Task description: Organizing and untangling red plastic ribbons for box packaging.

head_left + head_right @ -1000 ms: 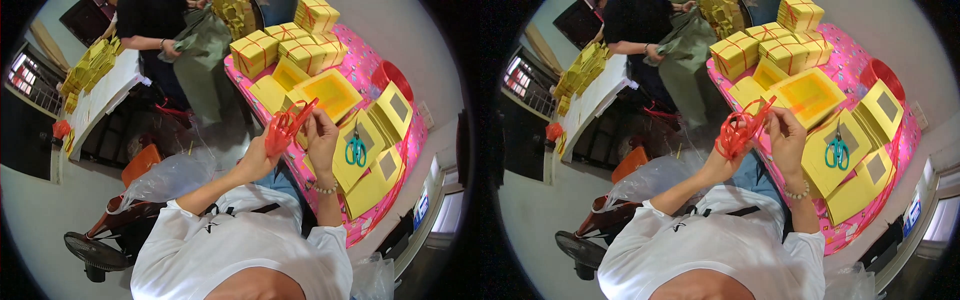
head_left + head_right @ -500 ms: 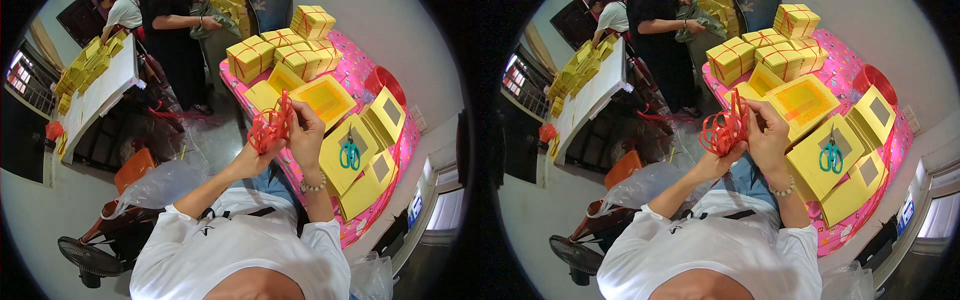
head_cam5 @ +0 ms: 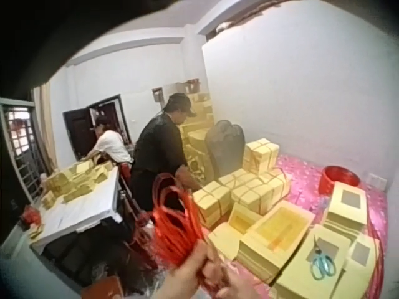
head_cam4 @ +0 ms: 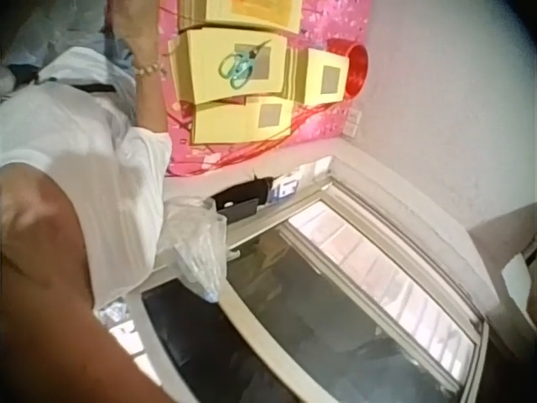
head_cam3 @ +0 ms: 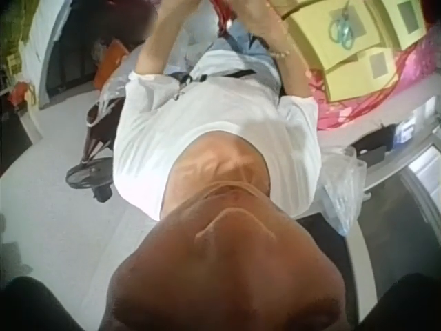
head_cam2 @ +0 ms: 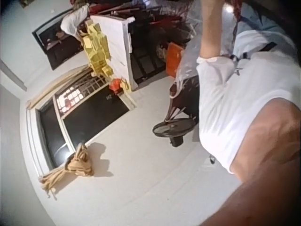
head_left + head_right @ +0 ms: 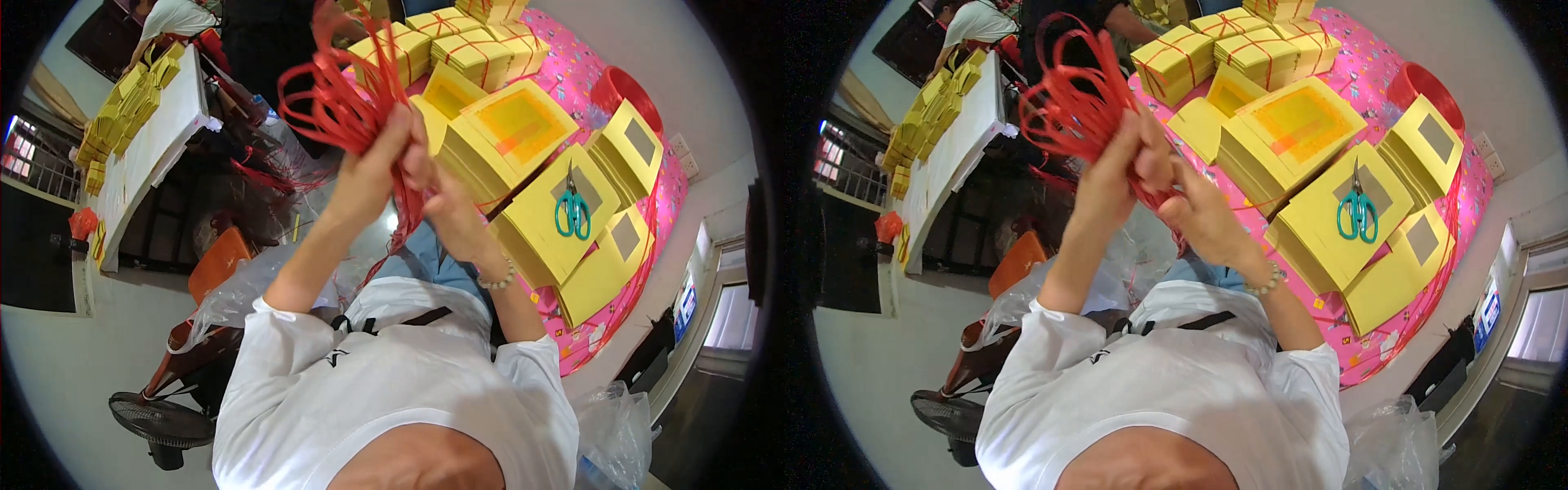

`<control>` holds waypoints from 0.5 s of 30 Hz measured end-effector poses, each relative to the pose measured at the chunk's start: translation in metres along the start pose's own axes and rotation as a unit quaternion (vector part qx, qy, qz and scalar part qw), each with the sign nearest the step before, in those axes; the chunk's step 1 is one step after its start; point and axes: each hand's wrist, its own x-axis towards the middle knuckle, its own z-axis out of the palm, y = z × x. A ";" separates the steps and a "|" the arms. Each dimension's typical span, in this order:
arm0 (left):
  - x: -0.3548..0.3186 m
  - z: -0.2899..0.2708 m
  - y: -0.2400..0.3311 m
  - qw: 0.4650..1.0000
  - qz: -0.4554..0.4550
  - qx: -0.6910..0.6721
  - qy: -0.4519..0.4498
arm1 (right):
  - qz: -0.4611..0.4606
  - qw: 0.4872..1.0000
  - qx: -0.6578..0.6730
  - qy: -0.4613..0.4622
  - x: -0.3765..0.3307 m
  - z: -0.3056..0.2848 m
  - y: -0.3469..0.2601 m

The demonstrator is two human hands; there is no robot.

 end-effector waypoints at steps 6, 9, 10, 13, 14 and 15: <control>0.015 -0.001 0.054 0.983 -0.060 -0.166 -0.052 | 0.027 0.999 -0.033 0.026 -0.011 0.048 0.003; 0.016 -0.006 0.057 0.985 -0.046 -0.159 -0.044 | 0.022 0.992 -0.116 0.039 -0.007 0.041 -0.004; 0.017 -0.009 0.060 0.986 -0.027 -0.158 -0.047 | -0.007 0.984 -0.174 0.040 -0.007 0.038 -0.004; 0.018 -0.009 0.079 0.986 0.045 -0.159 -0.038 | -0.035 0.967 -0.242 0.069 -0.004 0.032 -0.017; 0.017 -0.009 0.090 0.981 0.070 -0.176 -0.033 | -0.095 0.949 -0.287 0.094 -0.003 0.031 -0.023; 0.016 -0.007 0.100 0.976 0.096 -0.194 -0.030 | -0.155 0.923 -0.334 0.116 -0.001 0.028 -0.027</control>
